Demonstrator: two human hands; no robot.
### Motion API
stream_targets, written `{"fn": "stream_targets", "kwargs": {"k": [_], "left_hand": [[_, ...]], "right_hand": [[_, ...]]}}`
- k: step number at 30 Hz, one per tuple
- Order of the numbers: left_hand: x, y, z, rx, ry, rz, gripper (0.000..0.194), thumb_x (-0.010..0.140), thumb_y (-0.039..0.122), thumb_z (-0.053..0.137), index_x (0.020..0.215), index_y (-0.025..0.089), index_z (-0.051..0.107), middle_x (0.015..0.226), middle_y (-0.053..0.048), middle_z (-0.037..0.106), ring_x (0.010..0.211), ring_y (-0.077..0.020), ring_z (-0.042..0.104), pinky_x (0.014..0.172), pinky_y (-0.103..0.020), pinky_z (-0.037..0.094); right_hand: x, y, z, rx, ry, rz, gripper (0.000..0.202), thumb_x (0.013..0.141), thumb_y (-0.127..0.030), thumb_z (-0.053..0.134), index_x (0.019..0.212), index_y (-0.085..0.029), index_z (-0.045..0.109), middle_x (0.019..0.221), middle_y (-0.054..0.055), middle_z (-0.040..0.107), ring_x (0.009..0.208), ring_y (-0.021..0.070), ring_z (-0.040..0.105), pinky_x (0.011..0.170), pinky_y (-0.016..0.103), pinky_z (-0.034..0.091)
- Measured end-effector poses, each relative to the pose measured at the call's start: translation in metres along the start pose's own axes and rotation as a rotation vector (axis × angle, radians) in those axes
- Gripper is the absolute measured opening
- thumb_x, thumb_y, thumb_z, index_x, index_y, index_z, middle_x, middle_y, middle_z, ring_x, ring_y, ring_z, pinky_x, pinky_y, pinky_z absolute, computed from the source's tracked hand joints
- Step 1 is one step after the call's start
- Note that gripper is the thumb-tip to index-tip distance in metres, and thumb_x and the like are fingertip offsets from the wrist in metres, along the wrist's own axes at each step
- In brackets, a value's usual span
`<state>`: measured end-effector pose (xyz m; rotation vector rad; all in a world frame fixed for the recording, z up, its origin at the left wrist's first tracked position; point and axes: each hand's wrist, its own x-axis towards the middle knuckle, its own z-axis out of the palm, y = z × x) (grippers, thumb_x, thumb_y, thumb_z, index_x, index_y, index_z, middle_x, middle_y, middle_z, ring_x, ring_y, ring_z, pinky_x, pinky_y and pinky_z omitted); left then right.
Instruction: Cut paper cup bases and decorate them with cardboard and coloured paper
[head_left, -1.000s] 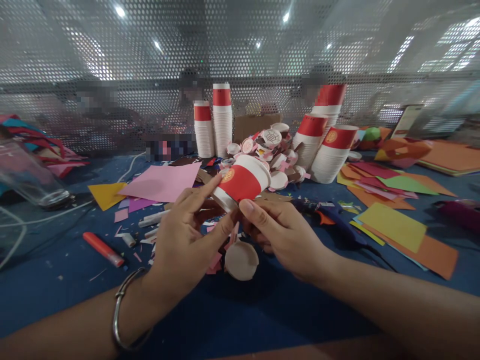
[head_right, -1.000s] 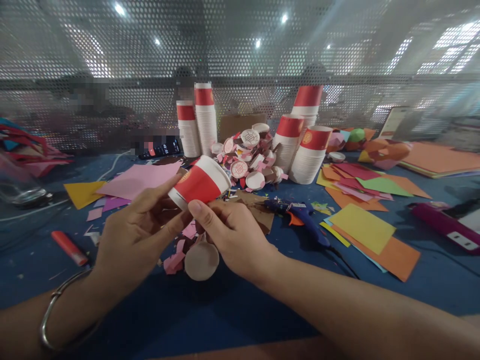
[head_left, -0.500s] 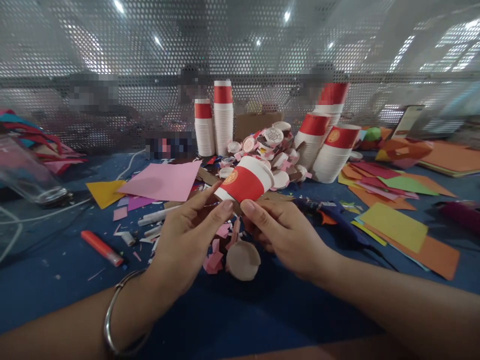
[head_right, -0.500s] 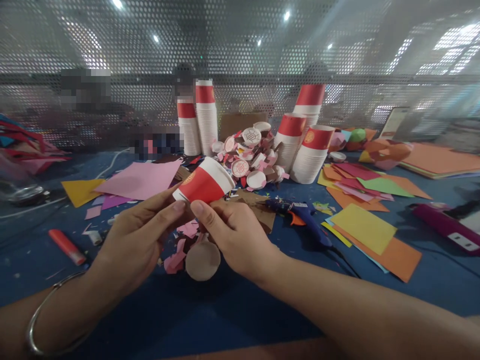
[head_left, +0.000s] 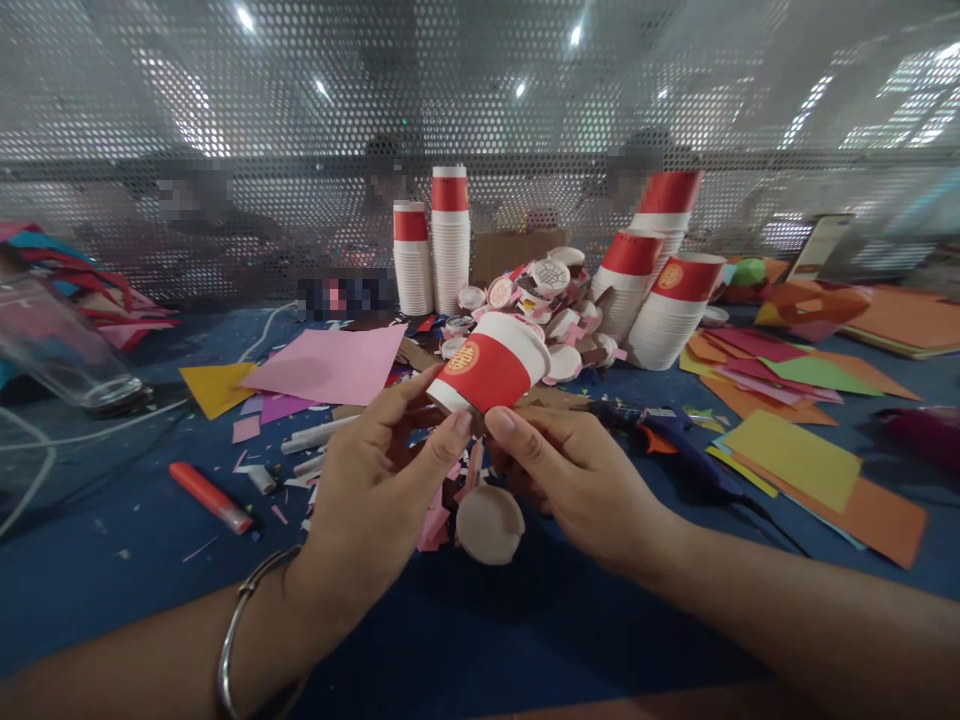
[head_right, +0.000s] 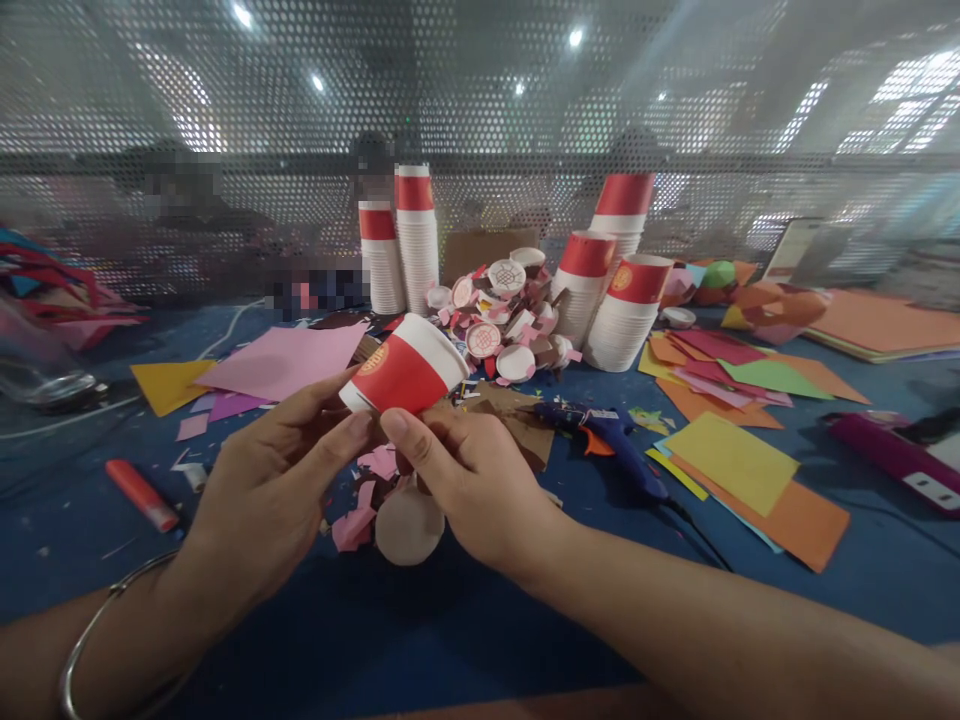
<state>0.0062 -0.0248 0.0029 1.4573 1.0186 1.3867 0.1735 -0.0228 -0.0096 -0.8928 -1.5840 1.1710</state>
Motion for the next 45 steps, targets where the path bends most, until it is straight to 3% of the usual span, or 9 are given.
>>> {"fn": "stream_targets", "kwargs": {"k": [3, 8, 17, 31, 37, 45], "left_hand": [[-0.0014, 0.0023, -0.0003, 0.065, 0.012, 0.018, 0.047, 0.088, 0.040, 0.076, 0.130, 0.020, 0.068, 0.116, -0.008, 0.078, 0.099, -0.0235, 0.074, 0.089, -0.038, 0.061], [0.0012, 0.0011, -0.0013, 0.063, 0.024, 0.022, 0.048, 0.088, 0.039, 0.077, 0.131, 0.020, 0.067, 0.121, -0.008, 0.076, 0.106, -0.0225, 0.072, 0.095, -0.035, 0.058], [0.0028, 0.0052, -0.0014, 0.134, 0.033, 0.150, 0.047, 0.087, 0.034, 0.077, 0.131, 0.020, 0.066, 0.129, -0.010, 0.072, 0.108, -0.0228, 0.072, 0.093, -0.035, 0.061], [-0.0016, 0.0028, 0.0003, 0.100, 0.012, 0.073, 0.049, 0.088, 0.039, 0.076, 0.129, 0.016, 0.063, 0.118, -0.010, 0.076, 0.101, -0.0203, 0.072, 0.083, -0.032, 0.062], [0.0016, -0.0015, 0.0009, 0.080, 0.040, 0.044, 0.050, 0.089, 0.039, 0.076, 0.131, 0.018, 0.062, 0.115, -0.008, 0.077, 0.102, -0.0215, 0.073, 0.091, -0.036, 0.060], [0.0078, -0.0043, -0.0014, 0.069, 0.027, 0.124, 0.047, 0.085, 0.032, 0.079, 0.129, 0.021, 0.064, 0.121, -0.009, 0.074, 0.107, -0.0248, 0.072, 0.087, -0.038, 0.064]], "right_hand": [[-0.0004, -0.0017, -0.0003, -0.014, -0.005, -0.025, 0.053, 0.098, -0.062, 0.056, 0.067, -0.019, 0.048, 0.062, -0.005, 0.040, 0.050, 0.0063, 0.030, 0.043, 0.023, 0.023], [0.0004, -0.0041, 0.0009, -0.026, 0.011, -0.012, 0.055, 0.097, -0.064, 0.056, 0.066, -0.020, 0.046, 0.061, -0.005, 0.040, 0.049, 0.0070, 0.029, 0.043, 0.024, 0.024], [-0.0006, -0.0053, -0.0003, -0.051, 0.014, -0.031, 0.056, 0.096, -0.065, 0.055, 0.064, -0.020, 0.044, 0.059, -0.005, 0.041, 0.049, 0.0073, 0.028, 0.043, 0.025, 0.023], [-0.0005, -0.0030, 0.0025, -0.022, 0.007, -0.034, 0.053, 0.098, -0.062, 0.056, 0.068, -0.019, 0.050, 0.062, -0.005, 0.042, 0.052, 0.0072, 0.030, 0.045, 0.024, 0.025], [0.0022, -0.0046, 0.0029, -0.068, 0.036, -0.073, 0.055, 0.099, -0.060, 0.055, 0.064, -0.019, 0.048, 0.059, -0.005, 0.042, 0.052, 0.0069, 0.033, 0.046, 0.024, 0.027], [0.0065, 0.0021, 0.0018, -0.010, 0.031, -0.039, 0.055, 0.098, -0.062, 0.057, 0.065, -0.019, 0.045, 0.060, -0.006, 0.039, 0.049, 0.0054, 0.032, 0.044, 0.023, 0.024]]}}
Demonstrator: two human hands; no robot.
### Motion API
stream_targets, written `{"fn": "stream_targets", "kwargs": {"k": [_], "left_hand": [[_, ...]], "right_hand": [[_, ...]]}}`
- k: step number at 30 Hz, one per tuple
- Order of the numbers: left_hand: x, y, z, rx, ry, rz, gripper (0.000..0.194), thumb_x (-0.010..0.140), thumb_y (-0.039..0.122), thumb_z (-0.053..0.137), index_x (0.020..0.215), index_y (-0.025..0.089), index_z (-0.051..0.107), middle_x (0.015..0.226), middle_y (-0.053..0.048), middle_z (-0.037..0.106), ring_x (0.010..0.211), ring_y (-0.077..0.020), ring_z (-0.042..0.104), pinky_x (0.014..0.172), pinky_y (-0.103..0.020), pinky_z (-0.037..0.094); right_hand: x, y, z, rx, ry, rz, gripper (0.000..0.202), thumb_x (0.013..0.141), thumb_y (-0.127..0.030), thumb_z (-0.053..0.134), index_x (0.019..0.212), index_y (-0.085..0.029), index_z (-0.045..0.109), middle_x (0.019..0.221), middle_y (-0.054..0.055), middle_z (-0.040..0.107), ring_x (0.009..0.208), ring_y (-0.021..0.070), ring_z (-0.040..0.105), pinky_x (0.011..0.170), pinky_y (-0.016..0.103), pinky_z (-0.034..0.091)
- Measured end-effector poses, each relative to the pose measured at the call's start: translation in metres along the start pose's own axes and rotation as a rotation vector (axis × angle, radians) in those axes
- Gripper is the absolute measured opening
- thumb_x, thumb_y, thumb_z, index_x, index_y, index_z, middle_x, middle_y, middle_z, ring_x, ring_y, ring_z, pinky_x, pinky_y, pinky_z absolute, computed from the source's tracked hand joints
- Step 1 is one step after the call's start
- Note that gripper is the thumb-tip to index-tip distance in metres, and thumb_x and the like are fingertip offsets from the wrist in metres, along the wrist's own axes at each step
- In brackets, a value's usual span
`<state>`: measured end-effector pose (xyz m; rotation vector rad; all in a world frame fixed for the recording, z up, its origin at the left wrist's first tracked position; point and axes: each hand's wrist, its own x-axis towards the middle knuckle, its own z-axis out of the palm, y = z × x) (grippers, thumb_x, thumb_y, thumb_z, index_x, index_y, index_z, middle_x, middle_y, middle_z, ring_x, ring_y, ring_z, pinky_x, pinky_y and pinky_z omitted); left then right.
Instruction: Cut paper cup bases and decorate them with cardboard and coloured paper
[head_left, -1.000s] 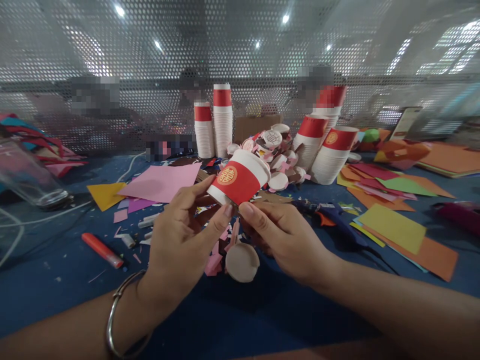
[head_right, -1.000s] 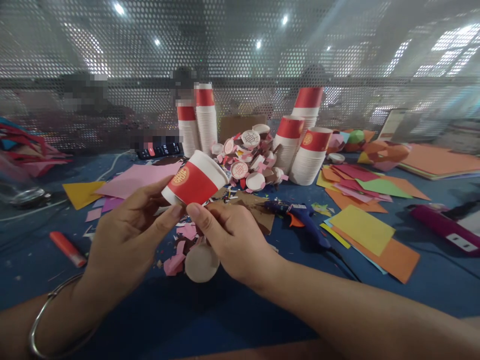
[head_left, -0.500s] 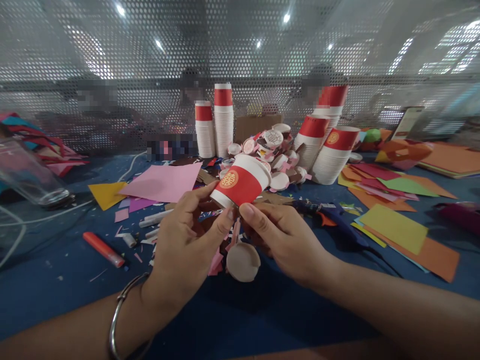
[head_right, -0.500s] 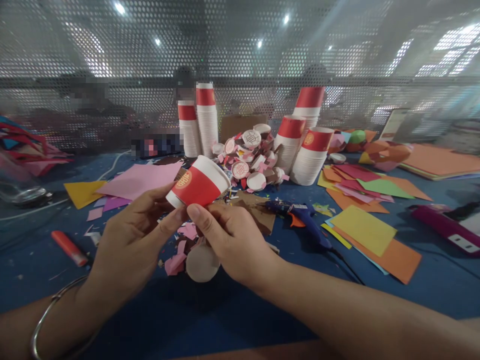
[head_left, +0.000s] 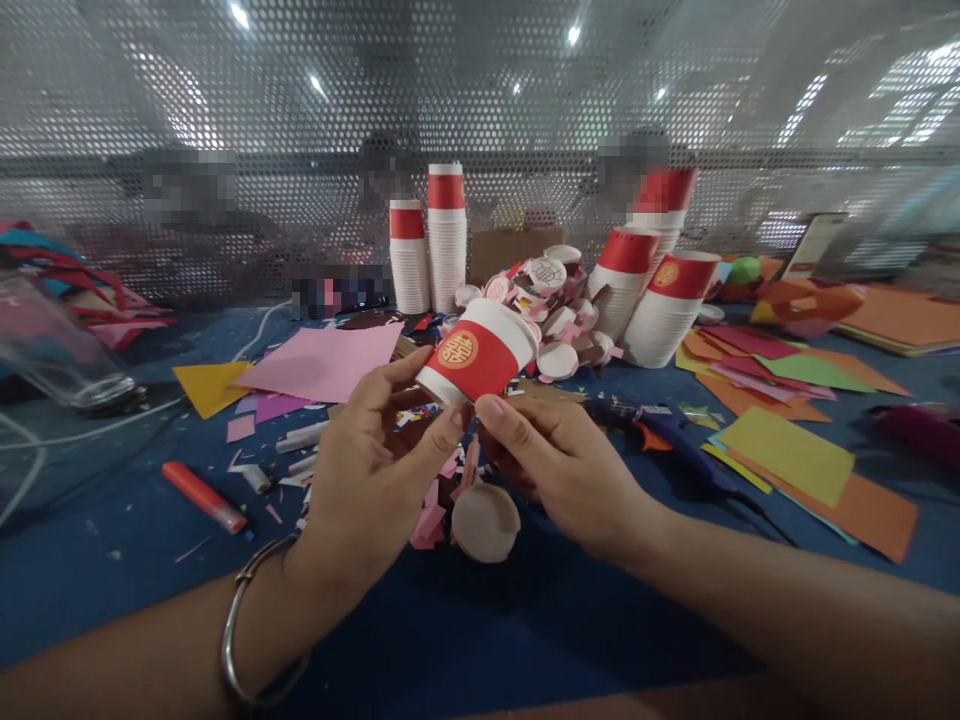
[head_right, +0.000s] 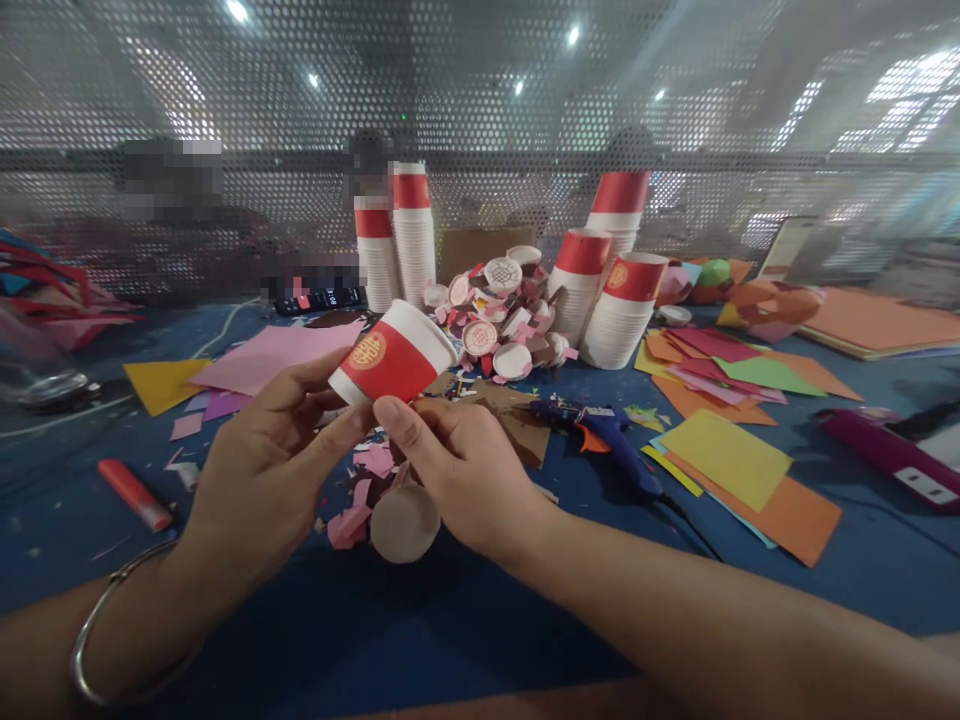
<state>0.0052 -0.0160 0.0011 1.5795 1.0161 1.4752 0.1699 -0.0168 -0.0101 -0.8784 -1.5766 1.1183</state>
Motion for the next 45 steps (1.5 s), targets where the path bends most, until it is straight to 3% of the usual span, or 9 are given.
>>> {"fn": "stream_targets", "kwargs": {"k": [7, 11, 14, 17, 23, 31, 40, 45], "left_hand": [[-0.005, -0.001, -0.002, 0.054, -0.043, 0.089, 0.054, 0.084, 0.030, 0.081, 0.133, 0.017, 0.063, 0.132, -0.013, 0.067, 0.115, -0.0271, 0.069, 0.098, -0.044, 0.061], [-0.003, -0.001, 0.001, -0.095, -0.052, -0.024, 0.052, 0.085, 0.034, 0.081, 0.131, 0.018, 0.063, 0.124, -0.011, 0.072, 0.112, -0.0257, 0.071, 0.097, -0.039, 0.060], [-0.001, -0.001, 0.003, -0.257, -0.131, -0.165, 0.049, 0.093, 0.037, 0.073, 0.137, 0.019, 0.061, 0.126, -0.011, 0.074, 0.114, -0.0257, 0.070, 0.102, -0.041, 0.057], [0.000, 0.000, 0.003, -0.321, -0.191, -0.201, 0.050, 0.095, 0.035, 0.071, 0.141, 0.019, 0.060, 0.133, -0.011, 0.071, 0.120, -0.0270, 0.068, 0.108, -0.044, 0.053], [-0.001, 0.003, 0.000, -0.213, -0.180, -0.125, 0.053, 0.094, 0.032, 0.071, 0.144, 0.021, 0.059, 0.132, -0.009, 0.072, 0.119, -0.0264, 0.067, 0.103, -0.041, 0.056], [-0.002, 0.007, -0.001, 0.009, -0.134, -0.022, 0.054, 0.094, 0.035, 0.070, 0.145, 0.023, 0.059, 0.117, -0.006, 0.077, 0.096, -0.0204, 0.072, 0.086, -0.034, 0.062], [0.002, 0.001, -0.005, 0.156, -0.113, 0.030, 0.056, 0.092, 0.039, 0.071, 0.145, 0.026, 0.059, 0.128, -0.010, 0.071, 0.110, -0.0265, 0.069, 0.098, -0.043, 0.057], [0.000, -0.002, -0.009, 0.328, -0.090, 0.183, 0.054, 0.089, 0.034, 0.074, 0.142, 0.034, 0.062, 0.128, -0.007, 0.068, 0.109, -0.0278, 0.068, 0.099, -0.045, 0.056]], "right_hand": [[-0.004, -0.003, 0.000, 0.061, -0.011, 0.030, 0.053, 0.099, -0.060, 0.056, 0.067, -0.019, 0.048, 0.060, -0.007, 0.038, 0.047, 0.0051, 0.029, 0.043, 0.023, 0.024], [-0.004, -0.004, -0.002, 0.030, -0.008, 0.007, 0.055, 0.098, -0.061, 0.057, 0.065, -0.019, 0.044, 0.060, -0.006, 0.039, 0.049, 0.0053, 0.032, 0.044, 0.022, 0.025], [-0.003, -0.003, -0.003, 0.031, -0.005, -0.005, 0.054, 0.098, -0.060, 0.057, 0.066, -0.019, 0.044, 0.061, -0.006, 0.038, 0.049, 0.0050, 0.032, 0.044, 0.022, 0.024], [-0.001, -0.002, -0.004, 0.030, -0.013, -0.017, 0.054, 0.099, -0.060, 0.056, 0.066, -0.019, 0.044, 0.061, -0.006, 0.037, 0.049, 0.0047, 0.031, 0.044, 0.022, 0.024], [-0.002, -0.005, -0.004, -0.036, -0.022, -0.064, 0.057, 0.100, -0.060, 0.054, 0.062, -0.019, 0.044, 0.058, -0.005, 0.040, 0.049, 0.0057, 0.034, 0.044, 0.023, 0.027], [-0.005, -0.005, -0.003, -0.001, -0.020, -0.090, 0.053, 0.100, -0.056, 0.057, 0.063, -0.019, 0.045, 0.059, -0.006, 0.040, 0.047, 0.0050, 0.032, 0.042, 0.023, 0.026], [-0.003, -0.002, -0.001, -0.004, 0.001, -0.029, 0.055, 0.100, -0.060, 0.054, 0.064, -0.019, 0.044, 0.058, -0.006, 0.039, 0.048, 0.0059, 0.032, 0.042, 0.023, 0.025], [-0.005, 0.000, 0.000, 0.038, 0.005, 0.027, 0.055, 0.097, -0.063, 0.057, 0.065, -0.020, 0.044, 0.059, -0.006, 0.039, 0.047, 0.0057, 0.031, 0.041, 0.024, 0.024]]}}
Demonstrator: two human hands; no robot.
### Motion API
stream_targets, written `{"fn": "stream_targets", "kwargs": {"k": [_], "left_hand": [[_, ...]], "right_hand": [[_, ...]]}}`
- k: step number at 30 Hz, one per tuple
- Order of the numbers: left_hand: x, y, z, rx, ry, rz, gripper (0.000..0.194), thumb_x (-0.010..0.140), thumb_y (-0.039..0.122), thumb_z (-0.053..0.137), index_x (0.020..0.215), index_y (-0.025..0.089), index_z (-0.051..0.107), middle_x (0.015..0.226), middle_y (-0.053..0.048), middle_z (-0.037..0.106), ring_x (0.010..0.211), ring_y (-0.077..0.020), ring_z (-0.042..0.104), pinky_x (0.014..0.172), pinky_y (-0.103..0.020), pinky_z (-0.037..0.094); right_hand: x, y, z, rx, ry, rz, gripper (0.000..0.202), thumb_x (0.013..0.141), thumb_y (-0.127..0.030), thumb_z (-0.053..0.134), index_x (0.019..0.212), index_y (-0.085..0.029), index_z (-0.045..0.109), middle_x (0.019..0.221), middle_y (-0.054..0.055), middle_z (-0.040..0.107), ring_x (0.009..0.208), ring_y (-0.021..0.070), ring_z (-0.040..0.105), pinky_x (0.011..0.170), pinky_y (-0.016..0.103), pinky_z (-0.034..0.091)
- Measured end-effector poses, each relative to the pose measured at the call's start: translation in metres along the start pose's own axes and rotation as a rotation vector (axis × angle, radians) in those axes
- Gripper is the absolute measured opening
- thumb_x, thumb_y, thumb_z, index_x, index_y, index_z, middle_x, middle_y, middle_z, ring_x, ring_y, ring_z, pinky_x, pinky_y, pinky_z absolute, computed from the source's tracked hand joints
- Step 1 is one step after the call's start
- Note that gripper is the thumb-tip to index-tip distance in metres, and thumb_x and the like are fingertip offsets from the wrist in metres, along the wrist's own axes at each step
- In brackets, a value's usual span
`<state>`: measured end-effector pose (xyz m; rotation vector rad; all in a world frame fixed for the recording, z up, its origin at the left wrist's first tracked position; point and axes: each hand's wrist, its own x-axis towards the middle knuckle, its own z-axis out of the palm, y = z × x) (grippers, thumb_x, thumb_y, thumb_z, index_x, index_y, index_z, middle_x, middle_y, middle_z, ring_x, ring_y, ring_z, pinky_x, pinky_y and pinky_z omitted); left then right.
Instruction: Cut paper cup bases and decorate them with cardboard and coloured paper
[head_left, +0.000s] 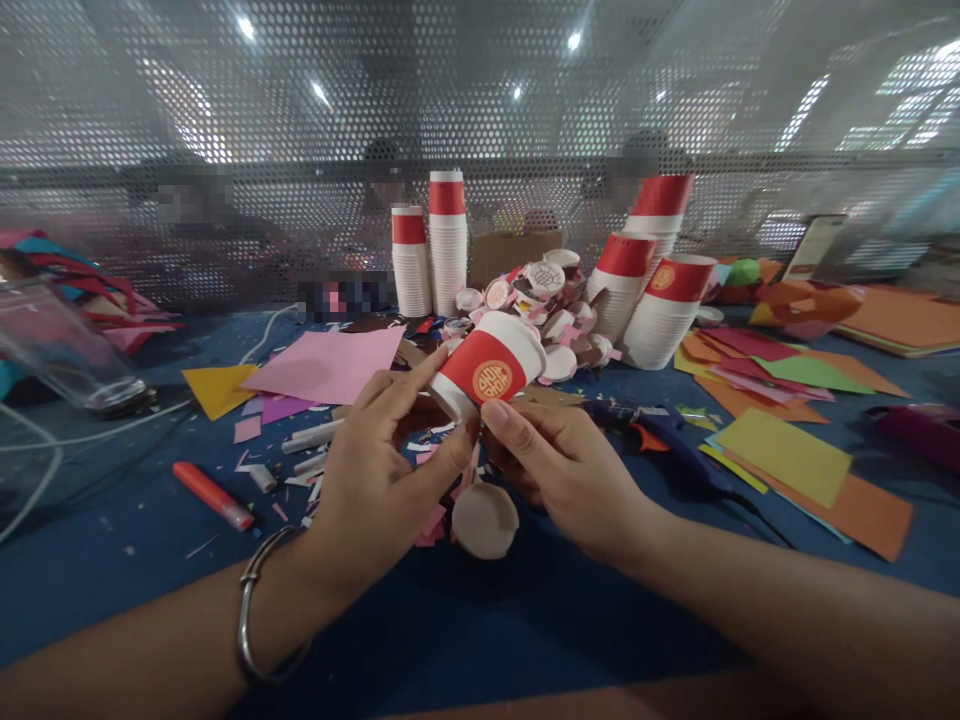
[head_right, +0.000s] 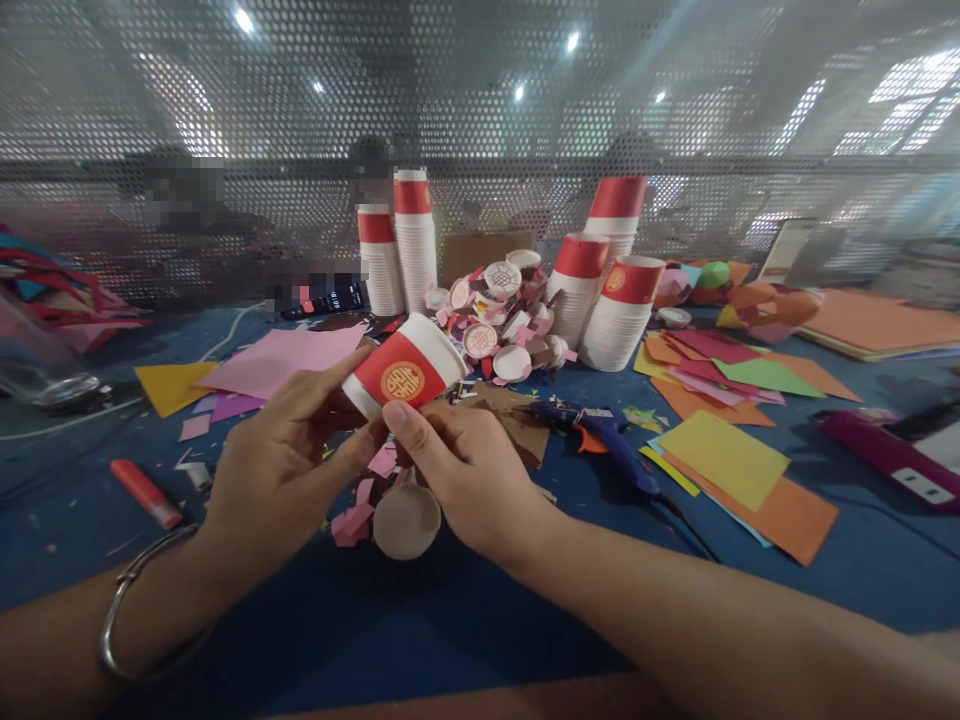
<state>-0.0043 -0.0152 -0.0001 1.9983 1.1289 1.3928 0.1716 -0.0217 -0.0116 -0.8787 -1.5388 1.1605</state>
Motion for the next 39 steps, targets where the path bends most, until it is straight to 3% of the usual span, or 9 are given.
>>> {"fn": "stream_targets", "kwargs": {"k": [4, 8, 12, 17, 27, 39], "left_hand": [[0.000, 0.002, 0.002, -0.046, 0.004, -0.054, 0.056, 0.088, 0.036, 0.076, 0.141, 0.030, 0.063, 0.125, -0.009, 0.070, 0.105, -0.0273, 0.069, 0.095, -0.044, 0.057], [0.005, 0.004, 0.007, -0.370, -0.044, -0.270, 0.046, 0.092, 0.043, 0.070, 0.133, 0.021, 0.067, 0.118, -0.010, 0.075, 0.103, -0.0272, 0.071, 0.094, -0.043, 0.058], [0.007, 0.003, 0.008, -0.566, -0.121, -0.359, 0.031, 0.094, 0.041, 0.069, 0.115, 0.018, 0.074, 0.114, -0.010, 0.078, 0.106, -0.0274, 0.072, 0.100, -0.044, 0.056], [0.004, 0.002, 0.006, -0.508, -0.099, -0.344, 0.039, 0.092, 0.043, 0.071, 0.123, 0.020, 0.072, 0.125, -0.011, 0.075, 0.119, -0.0313, 0.068, 0.108, -0.051, 0.052], [0.002, 0.006, 0.003, -0.240, -0.053, -0.206, 0.041, 0.093, 0.044, 0.070, 0.128, 0.024, 0.071, 0.103, -0.004, 0.077, 0.092, -0.0230, 0.071, 0.092, -0.040, 0.057], [0.003, 0.005, -0.002, -0.029, -0.034, -0.047, 0.046, 0.090, 0.039, 0.073, 0.135, 0.032, 0.069, 0.117, -0.006, 0.072, 0.097, -0.0258, 0.069, 0.083, -0.038, 0.057]], "right_hand": [[-0.001, -0.002, 0.000, -0.013, 0.006, -0.013, 0.054, 0.096, -0.062, 0.059, 0.065, -0.020, 0.045, 0.059, -0.006, 0.039, 0.046, 0.0058, 0.031, 0.041, 0.024, 0.023], [0.001, -0.003, 0.000, -0.047, 0.018, -0.019, 0.057, 0.096, -0.065, 0.056, 0.064, -0.020, 0.043, 0.059, -0.006, 0.039, 0.048, 0.0062, 0.031, 0.042, 0.024, 0.023], [0.003, -0.002, -0.001, -0.049, 0.013, -0.001, 0.056, 0.095, -0.067, 0.056, 0.066, -0.020, 0.045, 0.058, -0.006, 0.039, 0.048, 0.0069, 0.031, 0.042, 0.025, 0.023], [0.001, -0.002, -0.001, -0.091, 0.015, -0.012, 0.057, 0.096, -0.067, 0.055, 0.065, -0.020, 0.046, 0.059, -0.005, 0.039, 0.049, 0.0073, 0.031, 0.042, 0.025, 0.024], [-0.001, 0.000, -0.001, -0.055, -0.012, -0.040, 0.053, 0.097, -0.062, 0.057, 0.066, -0.021, 0.045, 0.059, -0.006, 0.038, 0.047, 0.0071, 0.031, 0.042, 0.025, 0.024], [-0.001, -0.001, -0.003, -0.092, -0.002, -0.024, 0.056, 0.096, -0.066, 0.055, 0.065, -0.020, 0.046, 0.060, -0.005, 0.040, 0.048, 0.0072, 0.032, 0.043, 0.025, 0.026]]}}
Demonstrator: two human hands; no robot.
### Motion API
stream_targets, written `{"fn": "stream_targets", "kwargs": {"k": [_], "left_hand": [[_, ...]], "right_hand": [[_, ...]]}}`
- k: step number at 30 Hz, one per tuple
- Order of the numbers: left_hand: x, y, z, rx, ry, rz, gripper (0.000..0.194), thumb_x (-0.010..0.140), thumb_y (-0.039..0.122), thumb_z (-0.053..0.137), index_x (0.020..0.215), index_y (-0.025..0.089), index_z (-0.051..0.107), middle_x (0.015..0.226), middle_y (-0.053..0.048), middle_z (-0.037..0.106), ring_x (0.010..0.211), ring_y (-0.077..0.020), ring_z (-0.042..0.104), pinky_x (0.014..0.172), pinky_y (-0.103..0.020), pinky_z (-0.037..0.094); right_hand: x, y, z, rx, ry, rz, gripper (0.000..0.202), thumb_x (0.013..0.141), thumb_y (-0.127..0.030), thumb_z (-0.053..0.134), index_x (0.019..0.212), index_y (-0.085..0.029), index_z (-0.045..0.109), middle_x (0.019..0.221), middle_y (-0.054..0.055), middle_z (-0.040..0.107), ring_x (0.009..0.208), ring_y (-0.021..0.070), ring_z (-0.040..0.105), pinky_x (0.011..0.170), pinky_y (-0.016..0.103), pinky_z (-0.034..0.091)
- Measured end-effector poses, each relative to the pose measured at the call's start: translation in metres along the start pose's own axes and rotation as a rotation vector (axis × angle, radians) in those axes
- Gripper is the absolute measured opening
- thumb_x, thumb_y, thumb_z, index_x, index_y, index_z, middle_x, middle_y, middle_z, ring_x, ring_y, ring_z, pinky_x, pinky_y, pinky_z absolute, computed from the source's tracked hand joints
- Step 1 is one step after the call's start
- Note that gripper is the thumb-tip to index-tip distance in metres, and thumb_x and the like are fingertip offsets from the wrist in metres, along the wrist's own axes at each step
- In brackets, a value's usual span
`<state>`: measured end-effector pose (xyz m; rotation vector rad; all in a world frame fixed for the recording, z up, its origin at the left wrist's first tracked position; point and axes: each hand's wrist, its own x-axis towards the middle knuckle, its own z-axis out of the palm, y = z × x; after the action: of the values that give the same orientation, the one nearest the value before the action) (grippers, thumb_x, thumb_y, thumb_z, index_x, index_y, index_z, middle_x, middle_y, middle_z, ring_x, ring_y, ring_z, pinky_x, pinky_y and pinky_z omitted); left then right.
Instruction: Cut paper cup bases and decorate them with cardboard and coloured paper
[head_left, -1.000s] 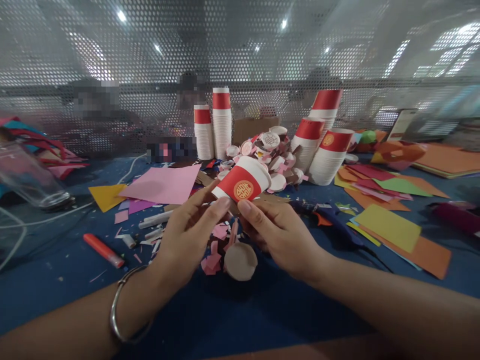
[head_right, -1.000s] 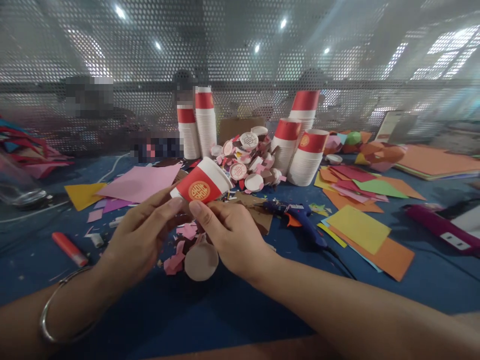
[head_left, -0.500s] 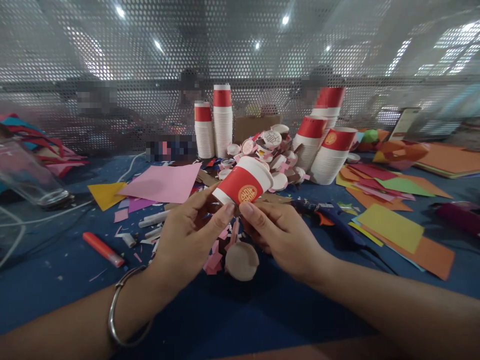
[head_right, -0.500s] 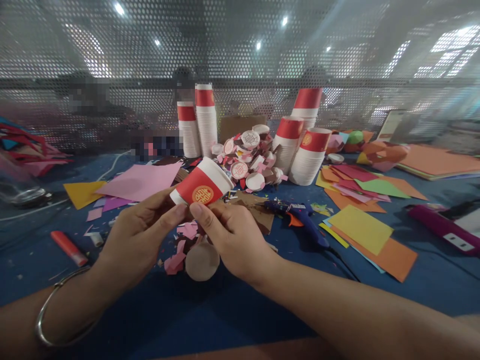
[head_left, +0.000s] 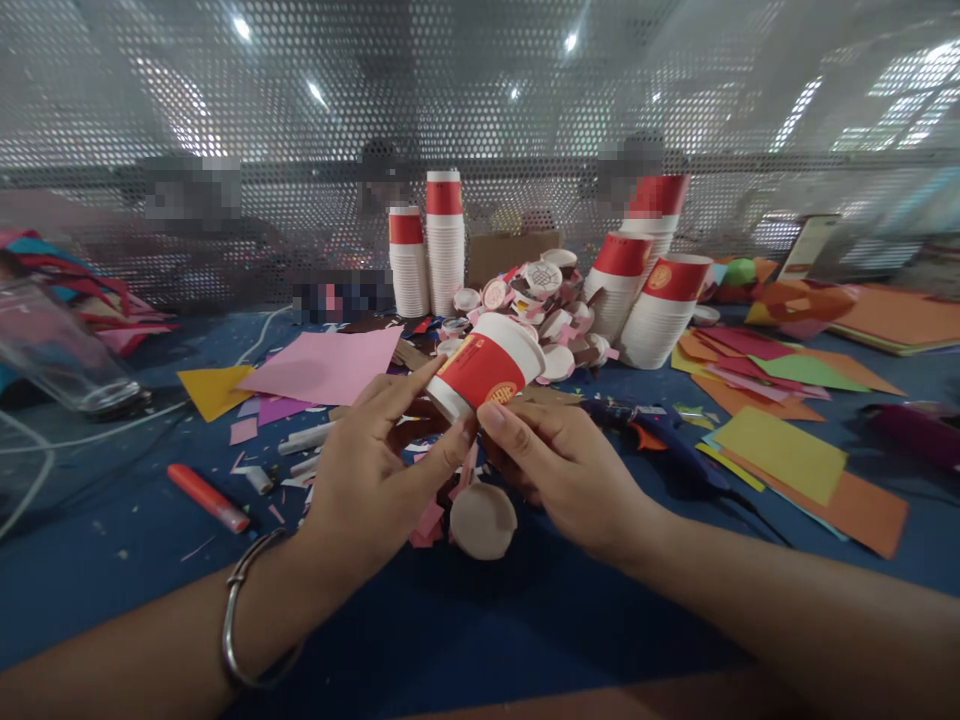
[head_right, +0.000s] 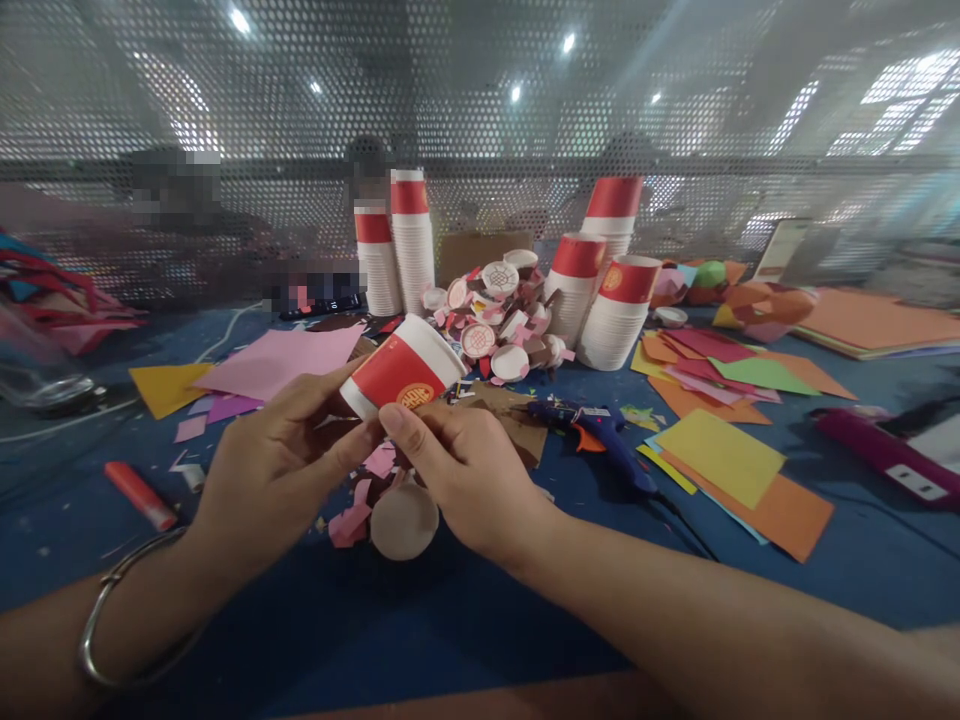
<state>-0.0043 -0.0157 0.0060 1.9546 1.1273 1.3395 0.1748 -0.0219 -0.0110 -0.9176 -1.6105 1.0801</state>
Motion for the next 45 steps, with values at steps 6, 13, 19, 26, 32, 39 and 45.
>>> {"fn": "stream_targets", "kwargs": {"k": [6, 13, 19, 26, 32, 39, 45], "left_hand": [[-0.0035, -0.0002, 0.0022, -0.063, 0.019, -0.045, 0.049, 0.086, 0.039, 0.078, 0.134, 0.031, 0.069, 0.121, -0.007, 0.072, 0.103, -0.0278, 0.069, 0.091, -0.042, 0.056], [0.0008, -0.0030, 0.0096, -0.559, -0.094, -0.323, 0.033, 0.093, 0.042, 0.071, 0.118, 0.021, 0.075, 0.117, -0.009, 0.078, 0.109, -0.0274, 0.072, 0.102, -0.044, 0.055], [0.0003, -0.0029, 0.0071, -0.436, -0.054, -0.247, 0.039, 0.092, 0.042, 0.072, 0.126, 0.023, 0.072, 0.118, -0.008, 0.077, 0.110, -0.0274, 0.071, 0.103, -0.045, 0.055], [-0.0019, -0.0008, 0.0025, -0.133, -0.019, -0.106, 0.045, 0.090, 0.041, 0.074, 0.131, 0.024, 0.070, 0.111, -0.005, 0.077, 0.098, -0.0236, 0.072, 0.089, -0.037, 0.058], [-0.0034, -0.0004, 0.0002, -0.008, 0.009, -0.036, 0.043, 0.089, 0.036, 0.075, 0.130, 0.023, 0.070, 0.116, -0.007, 0.075, 0.099, -0.0239, 0.071, 0.088, -0.038, 0.059], [-0.0032, -0.0048, 0.0014, 0.005, 0.023, 0.031, 0.046, 0.087, 0.036, 0.076, 0.131, 0.025, 0.070, 0.110, -0.007, 0.069, 0.095, -0.0217, 0.070, 0.081, -0.034, 0.062], [-0.0048, -0.0039, 0.0007, 0.041, 0.019, 0.064, 0.049, 0.087, 0.037, 0.078, 0.134, 0.025, 0.068, 0.116, -0.008, 0.068, 0.100, -0.0238, 0.070, 0.089, -0.038, 0.061]], "right_hand": [[0.0001, -0.0013, 0.0012, -0.016, -0.003, -0.046, 0.055, 0.099, -0.064, 0.052, 0.065, -0.020, 0.047, 0.057, -0.005, 0.040, 0.049, 0.0083, 0.032, 0.044, 0.026, 0.026], [0.0026, -0.0002, -0.0006, -0.042, 0.006, -0.039, 0.055, 0.099, -0.063, 0.054, 0.065, -0.020, 0.045, 0.058, -0.006, 0.039, 0.049, 0.0073, 0.032, 0.044, 0.025, 0.025], [0.0027, -0.0017, 0.0010, -0.041, 0.015, -0.027, 0.056, 0.098, -0.064, 0.053, 0.065, -0.020, 0.044, 0.060, -0.005, 0.040, 0.050, 0.0072, 0.032, 0.044, 0.025, 0.025], [0.0001, -0.0021, 0.0007, -0.034, 0.000, -0.059, 0.054, 0.100, -0.060, 0.053, 0.065, -0.019, 0.046, 0.060, -0.005, 0.041, 0.051, 0.0069, 0.033, 0.046, 0.025, 0.027], [-0.0004, -0.0041, 0.0002, -0.075, 0.009, -0.139, 0.052, 0.104, -0.052, 0.051, 0.064, -0.019, 0.047, 0.060, -0.005, 0.044, 0.053, 0.0075, 0.035, 0.049, 0.025, 0.029], [-0.0001, -0.0050, 0.0000, -0.032, 0.004, -0.114, 0.051, 0.103, -0.051, 0.053, 0.063, -0.020, 0.049, 0.057, -0.006, 0.043, 0.049, 0.0072, 0.034, 0.047, 0.025, 0.029], [0.0002, -0.0066, -0.0006, -0.069, 0.015, -0.142, 0.049, 0.104, -0.047, 0.051, 0.064, -0.020, 0.049, 0.057, -0.006, 0.043, 0.050, 0.0079, 0.034, 0.048, 0.025, 0.030]]}}
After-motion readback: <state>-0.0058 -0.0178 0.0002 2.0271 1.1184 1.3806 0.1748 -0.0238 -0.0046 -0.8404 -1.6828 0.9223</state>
